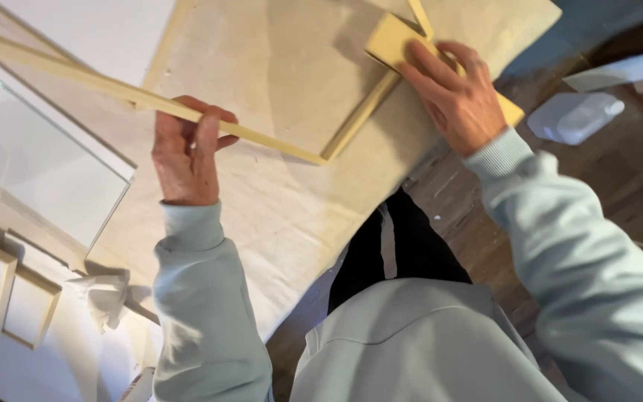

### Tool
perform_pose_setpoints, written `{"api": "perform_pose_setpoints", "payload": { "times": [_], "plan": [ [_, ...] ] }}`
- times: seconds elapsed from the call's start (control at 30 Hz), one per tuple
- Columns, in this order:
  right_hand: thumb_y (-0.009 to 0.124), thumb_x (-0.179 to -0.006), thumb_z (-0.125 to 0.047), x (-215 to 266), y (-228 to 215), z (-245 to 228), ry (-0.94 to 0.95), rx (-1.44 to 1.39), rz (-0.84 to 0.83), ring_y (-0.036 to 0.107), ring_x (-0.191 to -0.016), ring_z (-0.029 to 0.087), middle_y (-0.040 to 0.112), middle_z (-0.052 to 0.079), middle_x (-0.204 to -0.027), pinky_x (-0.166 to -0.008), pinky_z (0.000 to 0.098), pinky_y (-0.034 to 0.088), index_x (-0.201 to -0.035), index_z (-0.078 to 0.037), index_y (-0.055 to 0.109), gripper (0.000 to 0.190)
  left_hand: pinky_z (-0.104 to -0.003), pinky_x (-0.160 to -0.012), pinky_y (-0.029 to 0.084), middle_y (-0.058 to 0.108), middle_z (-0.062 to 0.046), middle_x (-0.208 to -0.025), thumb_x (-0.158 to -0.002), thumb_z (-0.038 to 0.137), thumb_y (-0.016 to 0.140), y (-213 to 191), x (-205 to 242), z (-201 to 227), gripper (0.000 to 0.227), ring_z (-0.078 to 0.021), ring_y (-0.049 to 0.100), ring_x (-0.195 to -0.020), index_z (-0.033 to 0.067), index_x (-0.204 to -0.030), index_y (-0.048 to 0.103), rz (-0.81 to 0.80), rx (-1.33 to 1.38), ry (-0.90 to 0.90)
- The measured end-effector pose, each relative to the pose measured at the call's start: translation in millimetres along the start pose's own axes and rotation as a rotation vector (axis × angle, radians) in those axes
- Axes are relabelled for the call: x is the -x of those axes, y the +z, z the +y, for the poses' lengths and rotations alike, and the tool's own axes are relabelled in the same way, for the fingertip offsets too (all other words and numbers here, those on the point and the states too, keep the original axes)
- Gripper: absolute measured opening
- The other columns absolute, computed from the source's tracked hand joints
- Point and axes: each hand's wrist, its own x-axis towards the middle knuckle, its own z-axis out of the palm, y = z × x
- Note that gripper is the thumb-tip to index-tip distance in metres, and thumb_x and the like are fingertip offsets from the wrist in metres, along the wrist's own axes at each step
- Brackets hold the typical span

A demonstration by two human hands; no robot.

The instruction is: Sanding the edges and surface of a wooden picture frame using a sanding block.

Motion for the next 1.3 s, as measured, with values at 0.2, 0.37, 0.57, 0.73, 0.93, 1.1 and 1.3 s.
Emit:
{"api": "perform_pose_setpoints", "payload": {
  "times": [0.2,0.37,0.57,0.73,0.93,1.1,1.3],
  "plan": [
    [0.079,-0.103,-0.003,2,17,12,0.039,0.024,0.029,0.057,-0.139,0.037,0.065,0.004,-0.16,-0.108,0.0461,0.057,-0.148,-0.017,0.077,0.046,-0.032,-0.084,0.069,0.073,-0.011,-0.103,-0.115,0.016,0.06,-1,2,-1,0.017,-0.0215,0.075,-0.093,0.0038,-0.124,0.052,0.001,-0.065,0.016],
    [0.081,-0.098,0.006,31,22,15,0.098,-0.046,0.0,0.052,-0.143,0.042,0.06,0.007,-0.165,-0.115,0.0526,0.056,-0.15,-0.016,0.076,0.056,-0.032,-0.084,0.07,0.072,-0.011,-0.102,-0.113,0.015,0.061,-1,1,-2,0.016,-0.0214,0.075,-0.094,0.0045,-0.122,0.053,0.009,-0.017,-0.01],
    [0.075,-0.1,-0.003,39,13,5,0.061,-0.072,-0.024,0.053,-0.144,0.038,0.061,0.004,-0.164,-0.117,0.0486,0.051,-0.15,-0.015,0.074,0.051,-0.032,-0.086,0.069,0.073,-0.011,-0.104,-0.112,0.006,0.059,0,1,-8,0.013,-0.0209,0.074,-0.096,0.0038,-0.123,0.053,0.01,-0.007,-0.029],
    [0.081,-0.088,0.008,25,21,0,0.089,-0.032,0.027,0.054,-0.139,0.039,0.06,0.004,-0.164,-0.116,0.0478,0.055,-0.15,-0.013,0.077,0.065,-0.031,-0.084,0.069,0.072,-0.011,-0.102,-0.112,0.01,0.06,-1,3,-1,0.013,-0.0202,0.073,-0.094,0.0039,-0.122,0.055,-0.015,0.008,-0.009],
    [0.078,-0.098,0.003,26,23,4,0.042,-0.106,-0.007,0.056,-0.14,0.041,0.064,0.007,-0.162,-0.111,0.0501,0.054,-0.147,-0.011,0.077,0.051,-0.029,-0.083,0.068,0.074,-0.01,-0.102,-0.109,0.004,0.061,-4,3,-2,0.01,-0.0189,0.074,-0.094,0.0054,-0.117,0.057,0.035,0.018,-0.09],
    [0.067,-0.103,-0.007,42,58,-14,-0.015,-0.089,0.078,0.057,-0.137,0.042,0.066,0.009,-0.157,-0.104,0.0495,0.051,-0.144,-0.021,0.076,0.045,-0.04,-0.081,0.071,0.075,-0.022,-0.104,-0.115,0.022,0.064,-7,2,-20,0.027,-0.0315,0.078,-0.095,-0.0029,-0.124,0.056,-0.022,-0.013,0.07],
    [0.07,-0.084,0.014,16,49,-31,0.011,-0.1,0.106,0.063,-0.131,0.035,0.06,0.009,-0.164,-0.111,0.0488,0.047,-0.151,-0.01,0.074,0.071,-0.03,-0.08,0.071,0.074,-0.008,-0.1,-0.11,0.008,0.065,4,2,-2,0.012,-0.0185,0.075,-0.091,0.0072,-0.118,0.056,0.0,-0.015,0.038]
  ]
}}
